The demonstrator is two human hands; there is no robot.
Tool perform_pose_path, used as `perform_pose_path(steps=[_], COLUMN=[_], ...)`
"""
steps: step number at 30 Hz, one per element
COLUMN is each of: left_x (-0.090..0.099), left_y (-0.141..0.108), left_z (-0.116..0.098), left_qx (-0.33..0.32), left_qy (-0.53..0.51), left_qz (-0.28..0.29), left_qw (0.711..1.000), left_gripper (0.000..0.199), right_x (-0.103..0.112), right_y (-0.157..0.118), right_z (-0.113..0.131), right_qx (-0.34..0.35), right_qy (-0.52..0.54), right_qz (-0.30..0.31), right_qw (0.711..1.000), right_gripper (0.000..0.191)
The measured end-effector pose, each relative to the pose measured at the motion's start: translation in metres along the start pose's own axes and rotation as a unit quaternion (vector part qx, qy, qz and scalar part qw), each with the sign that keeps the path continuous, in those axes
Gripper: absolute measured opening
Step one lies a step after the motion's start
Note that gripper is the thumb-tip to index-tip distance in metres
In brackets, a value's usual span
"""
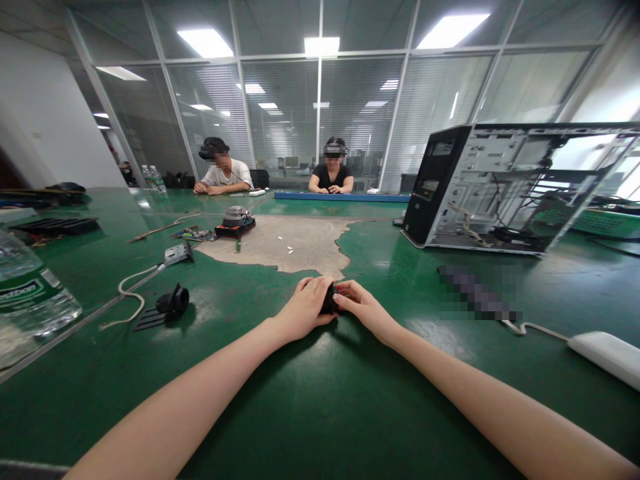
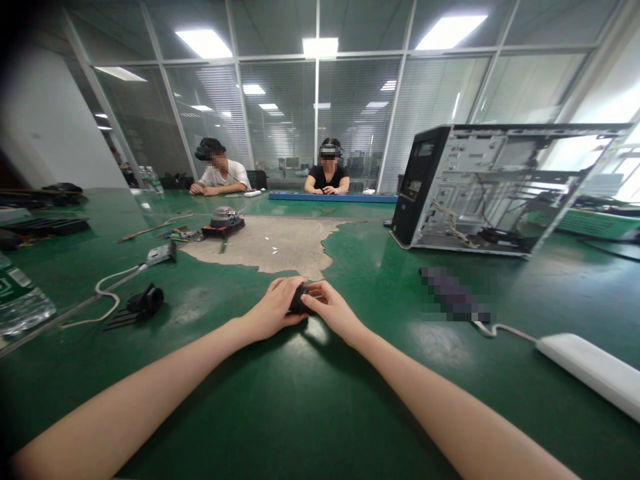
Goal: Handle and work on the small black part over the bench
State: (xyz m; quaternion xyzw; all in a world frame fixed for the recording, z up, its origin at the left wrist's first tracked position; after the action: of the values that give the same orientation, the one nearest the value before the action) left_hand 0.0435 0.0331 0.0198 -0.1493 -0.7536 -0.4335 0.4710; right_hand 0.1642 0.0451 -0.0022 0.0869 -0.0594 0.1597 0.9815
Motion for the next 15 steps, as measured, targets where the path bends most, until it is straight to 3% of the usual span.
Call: perform_pose_path(steps=[6, 15], left_x=[0.000, 0.002], left_y=[0.000, 0.000], left_z=[0.000, -0.002], left_qx=[-0.003, -0.001], left_qy=[-0.005, -0.011], left_qz=[-0.001, -0.001], left_qw=[1.000, 1.000], left_gripper=[0.060, 0.058], right_x=[-0.004, -0.001], right_y=[-0.003, 0.001], right_z=[0.010, 0.002], right_qx=[0.010, 0.005], right_qy=[0.027, 0.007], right_qz=[0.035, -0.004], right_qw=[0.999, 1.000], right_gripper=[0.028, 0.028])
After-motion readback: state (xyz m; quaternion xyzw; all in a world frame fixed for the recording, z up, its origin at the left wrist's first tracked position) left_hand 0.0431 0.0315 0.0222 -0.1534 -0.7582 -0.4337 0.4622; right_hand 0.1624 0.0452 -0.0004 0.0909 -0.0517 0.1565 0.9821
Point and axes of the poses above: each hand's wrist, its own y-axis towards the middle knuckle, its own x-axis out of the back of the hand, z = x × y, the point moved 5 cm from there along y, towards the middle knuckle, and after that the axes turned 3 degrees about -x, right-handed, at the moved point
